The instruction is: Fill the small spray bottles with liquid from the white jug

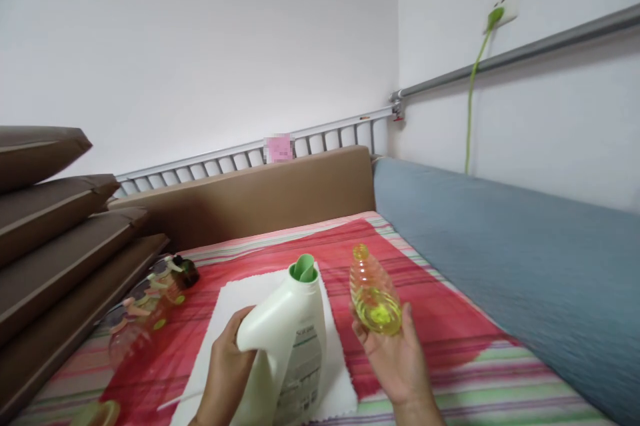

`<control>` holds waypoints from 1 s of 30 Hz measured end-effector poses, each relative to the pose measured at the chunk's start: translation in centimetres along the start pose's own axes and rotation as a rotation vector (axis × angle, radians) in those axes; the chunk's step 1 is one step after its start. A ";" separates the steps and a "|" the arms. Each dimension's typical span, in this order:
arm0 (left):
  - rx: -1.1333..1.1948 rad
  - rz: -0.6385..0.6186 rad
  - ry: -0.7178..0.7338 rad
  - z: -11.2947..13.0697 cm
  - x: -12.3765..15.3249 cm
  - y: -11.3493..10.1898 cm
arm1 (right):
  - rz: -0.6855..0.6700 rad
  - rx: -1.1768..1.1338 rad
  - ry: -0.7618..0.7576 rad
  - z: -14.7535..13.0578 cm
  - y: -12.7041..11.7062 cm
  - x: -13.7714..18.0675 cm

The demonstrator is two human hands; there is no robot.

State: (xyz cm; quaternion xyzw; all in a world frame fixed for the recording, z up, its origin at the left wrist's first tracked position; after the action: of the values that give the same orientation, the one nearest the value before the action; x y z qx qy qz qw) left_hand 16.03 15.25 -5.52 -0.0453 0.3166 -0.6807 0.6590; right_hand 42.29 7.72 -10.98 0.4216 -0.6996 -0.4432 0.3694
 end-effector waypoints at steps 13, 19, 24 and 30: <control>-0.305 -0.223 0.145 1.8 0.4 2.5 | -0.013 0.280 -0.207 -9.6 2.6 6.0; -0.483 -0.316 0.163 3.3 0.1 3.7 | 0.044 0.472 -0.214 -12.1 4.9 5.7; -0.549 -0.342 0.191 4.4 0.2 4.3 | 0.064 0.548 -0.203 -13.3 4.9 4.1; -0.571 -0.362 0.209 4.9 0.0 4.6 | 0.083 0.649 -0.212 -14.6 5.2 3.1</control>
State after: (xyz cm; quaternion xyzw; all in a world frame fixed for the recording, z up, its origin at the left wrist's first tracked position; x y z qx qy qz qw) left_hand 22.43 13.71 -3.89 -0.2130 0.5468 -0.6714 0.4526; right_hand 52.79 1.68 -0.84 0.4399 -0.8552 -0.2232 0.1591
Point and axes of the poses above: each hand's wrist, its own x-axis away from the middle knuckle, its own y-axis out of the palm, z = x × y, the point moved 3 cm from there along -x, towards the middle knuckle, and after that the axes turned 3 degrees about -x, right-handed, at the moved point
